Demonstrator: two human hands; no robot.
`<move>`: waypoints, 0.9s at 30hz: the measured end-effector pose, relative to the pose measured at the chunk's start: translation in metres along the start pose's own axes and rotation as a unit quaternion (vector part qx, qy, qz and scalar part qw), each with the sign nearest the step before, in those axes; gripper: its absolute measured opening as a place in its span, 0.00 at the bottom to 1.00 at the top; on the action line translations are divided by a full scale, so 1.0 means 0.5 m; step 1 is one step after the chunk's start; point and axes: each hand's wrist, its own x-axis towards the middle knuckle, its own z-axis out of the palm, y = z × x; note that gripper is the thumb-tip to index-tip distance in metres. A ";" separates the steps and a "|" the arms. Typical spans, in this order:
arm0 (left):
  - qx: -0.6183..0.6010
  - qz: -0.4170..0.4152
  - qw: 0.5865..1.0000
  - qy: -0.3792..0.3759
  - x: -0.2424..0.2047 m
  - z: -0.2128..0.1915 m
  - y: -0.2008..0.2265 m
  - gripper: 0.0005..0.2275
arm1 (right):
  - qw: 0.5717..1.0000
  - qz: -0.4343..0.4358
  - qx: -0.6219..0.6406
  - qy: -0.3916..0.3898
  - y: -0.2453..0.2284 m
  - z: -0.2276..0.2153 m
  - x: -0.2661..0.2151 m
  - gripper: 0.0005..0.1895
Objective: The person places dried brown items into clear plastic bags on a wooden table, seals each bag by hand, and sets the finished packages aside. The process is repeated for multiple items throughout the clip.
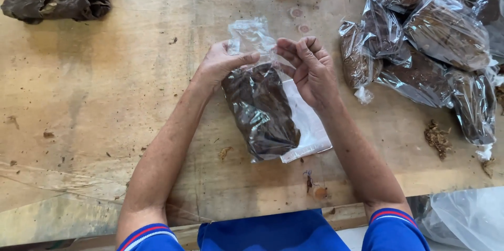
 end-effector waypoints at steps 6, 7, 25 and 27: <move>-0.128 0.182 0.975 0.019 -0.022 0.052 0.033 0.09 | 0.997 -0.017 -0.076 0.000 0.018 -0.061 0.016 0.19; -0.135 0.211 0.968 -0.011 -0.035 0.057 0.048 0.07 | 0.993 0.008 -0.100 -0.062 0.023 -0.074 0.022 0.28; 0.083 0.449 0.885 -0.096 -0.124 0.120 0.194 0.07 | 0.917 0.181 -0.139 -0.326 -0.099 0.100 -0.094 0.16; 0.065 0.464 0.875 -0.123 -0.125 0.120 0.197 0.05 | 0.939 0.146 -0.109 -0.293 -0.086 0.107 -0.107 0.15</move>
